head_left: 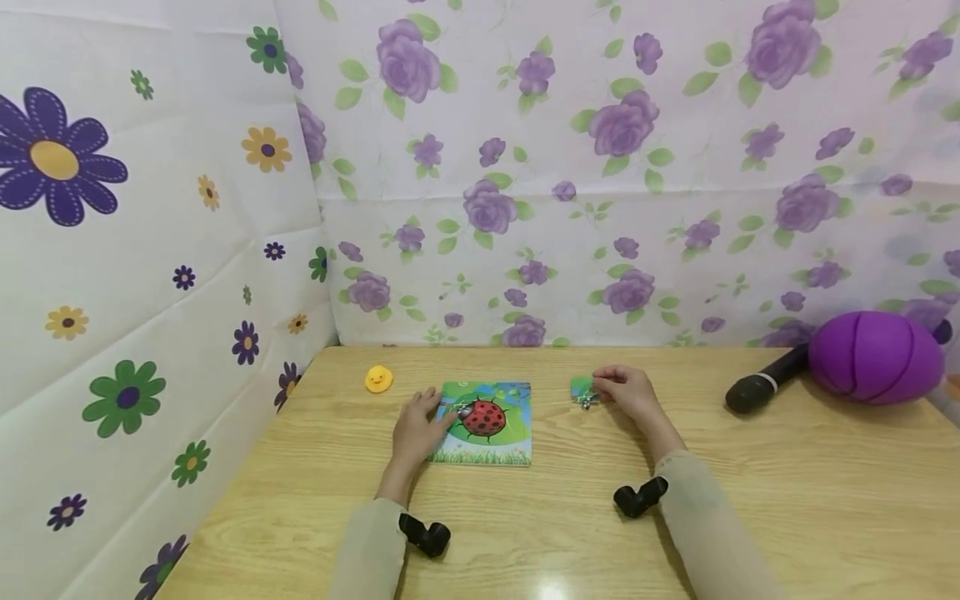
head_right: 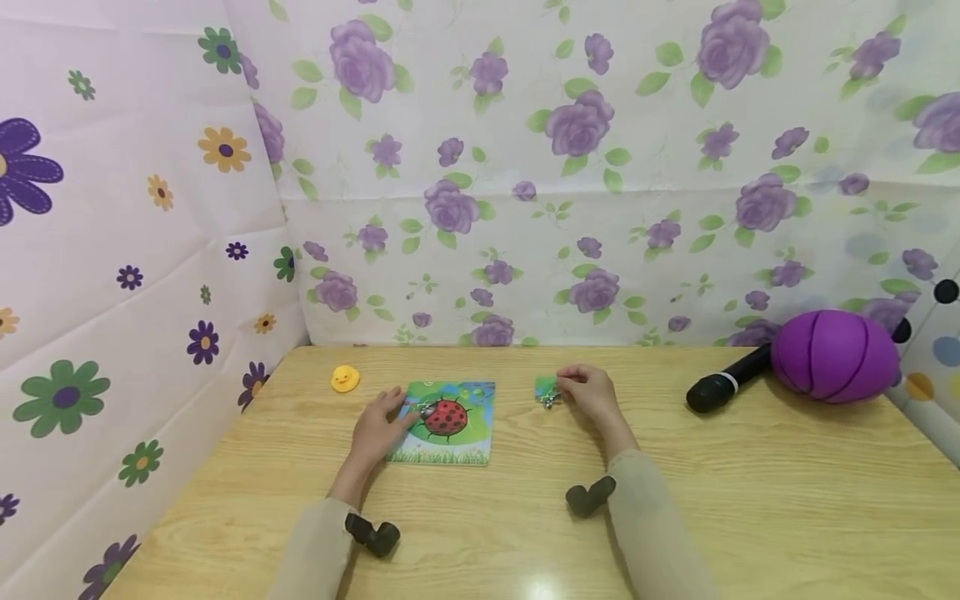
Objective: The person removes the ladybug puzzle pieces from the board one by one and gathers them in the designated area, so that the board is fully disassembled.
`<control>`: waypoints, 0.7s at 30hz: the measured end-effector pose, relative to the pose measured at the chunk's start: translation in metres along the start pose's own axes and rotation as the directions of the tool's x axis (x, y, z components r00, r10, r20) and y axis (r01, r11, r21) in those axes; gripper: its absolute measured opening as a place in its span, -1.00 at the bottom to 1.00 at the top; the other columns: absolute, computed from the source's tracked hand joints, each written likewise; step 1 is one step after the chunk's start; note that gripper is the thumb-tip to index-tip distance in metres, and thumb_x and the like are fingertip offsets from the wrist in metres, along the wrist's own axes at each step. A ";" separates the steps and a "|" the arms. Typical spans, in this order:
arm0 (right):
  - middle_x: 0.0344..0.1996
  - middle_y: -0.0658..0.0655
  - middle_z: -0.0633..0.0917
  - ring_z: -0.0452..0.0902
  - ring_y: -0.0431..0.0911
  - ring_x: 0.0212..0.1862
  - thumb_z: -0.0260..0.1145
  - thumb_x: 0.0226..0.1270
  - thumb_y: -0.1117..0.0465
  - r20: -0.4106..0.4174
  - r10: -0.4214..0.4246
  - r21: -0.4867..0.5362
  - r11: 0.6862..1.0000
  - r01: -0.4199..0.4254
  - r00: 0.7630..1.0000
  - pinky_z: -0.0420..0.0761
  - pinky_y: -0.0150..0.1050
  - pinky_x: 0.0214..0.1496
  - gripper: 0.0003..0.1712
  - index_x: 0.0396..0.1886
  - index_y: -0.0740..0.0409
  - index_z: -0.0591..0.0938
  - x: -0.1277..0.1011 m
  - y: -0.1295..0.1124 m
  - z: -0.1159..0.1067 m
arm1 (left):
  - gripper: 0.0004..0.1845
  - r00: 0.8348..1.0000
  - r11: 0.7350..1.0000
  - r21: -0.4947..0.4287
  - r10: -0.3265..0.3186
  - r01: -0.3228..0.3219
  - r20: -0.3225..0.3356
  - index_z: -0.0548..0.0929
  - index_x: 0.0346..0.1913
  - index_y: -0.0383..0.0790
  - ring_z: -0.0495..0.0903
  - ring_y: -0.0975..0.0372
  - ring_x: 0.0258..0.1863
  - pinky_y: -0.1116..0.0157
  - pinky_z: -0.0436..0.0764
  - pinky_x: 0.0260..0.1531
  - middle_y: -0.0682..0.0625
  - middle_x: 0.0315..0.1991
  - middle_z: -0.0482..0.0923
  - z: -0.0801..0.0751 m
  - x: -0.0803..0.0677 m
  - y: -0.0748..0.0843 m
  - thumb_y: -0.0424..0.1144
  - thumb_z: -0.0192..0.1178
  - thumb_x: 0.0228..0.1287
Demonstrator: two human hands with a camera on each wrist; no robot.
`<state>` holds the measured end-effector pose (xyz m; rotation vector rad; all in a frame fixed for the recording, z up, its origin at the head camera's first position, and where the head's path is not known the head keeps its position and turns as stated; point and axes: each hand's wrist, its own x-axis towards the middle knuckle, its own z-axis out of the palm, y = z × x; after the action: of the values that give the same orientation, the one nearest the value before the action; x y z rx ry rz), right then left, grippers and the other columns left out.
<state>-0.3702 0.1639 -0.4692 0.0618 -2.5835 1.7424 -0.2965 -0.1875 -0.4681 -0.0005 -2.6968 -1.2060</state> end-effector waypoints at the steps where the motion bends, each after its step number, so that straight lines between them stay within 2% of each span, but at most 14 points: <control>1: -0.18 0.18 0.74 0.56 -0.40 -0.35 0.26 0.38 0.23 0.000 -0.006 -0.021 1.000 0.006 1.000 0.62 -0.53 -0.25 -0.68 0.01 0.37 0.63 0.000 0.000 0.000 | -0.40 1.000 1.000 -0.001 -0.002 0.002 0.003 0.43 0.33 -0.39 0.08 -0.14 0.52 -0.10 -0.04 0.55 -0.22 0.45 0.28 0.000 0.000 0.000 -0.15 0.24 0.31; 5: -0.20 0.20 0.73 0.56 -0.36 -0.36 0.26 0.39 0.21 -0.006 -0.020 -0.074 0.997 0.020 1.000 0.62 -0.51 -0.26 -0.70 -0.02 0.35 0.65 -0.001 -0.001 0.000 | -0.40 1.000 1.000 -0.005 -0.001 0.001 0.002 0.43 0.33 -0.40 0.07 -0.14 0.52 -0.08 -0.06 0.56 -0.22 0.45 0.28 0.000 0.001 0.001 -0.17 0.25 0.31; 14: -0.25 0.20 0.73 0.56 -0.36 -0.36 0.26 0.38 0.23 -0.028 -0.027 -0.076 0.997 0.025 0.999 0.63 -0.50 -0.26 -0.70 -0.05 0.39 0.65 -0.002 -0.001 0.001 | -0.40 1.000 1.000 -0.008 -0.010 0.010 -0.003 0.45 0.32 -0.40 0.08 -0.13 0.52 -0.06 -0.05 0.57 -0.22 0.44 0.29 0.000 0.002 0.000 -0.15 0.26 0.30; 21: -0.19 0.11 0.69 0.58 -0.33 -0.29 0.23 0.42 0.18 -0.007 0.002 0.026 1.000 -0.002 1.000 0.65 -0.50 -0.21 -0.62 0.08 0.36 0.60 -0.006 -0.018 0.007 | -0.39 1.000 1.000 -0.011 -0.014 0.014 0.000 0.45 0.32 -0.38 0.07 -0.11 0.53 -0.04 -0.06 0.57 -0.20 0.45 0.28 0.001 0.002 0.000 -0.13 0.26 0.30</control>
<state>-0.3633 0.1510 -0.4555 0.0534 -2.5570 1.7733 -0.2985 -0.1867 -0.4683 0.0174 -2.6949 -1.2245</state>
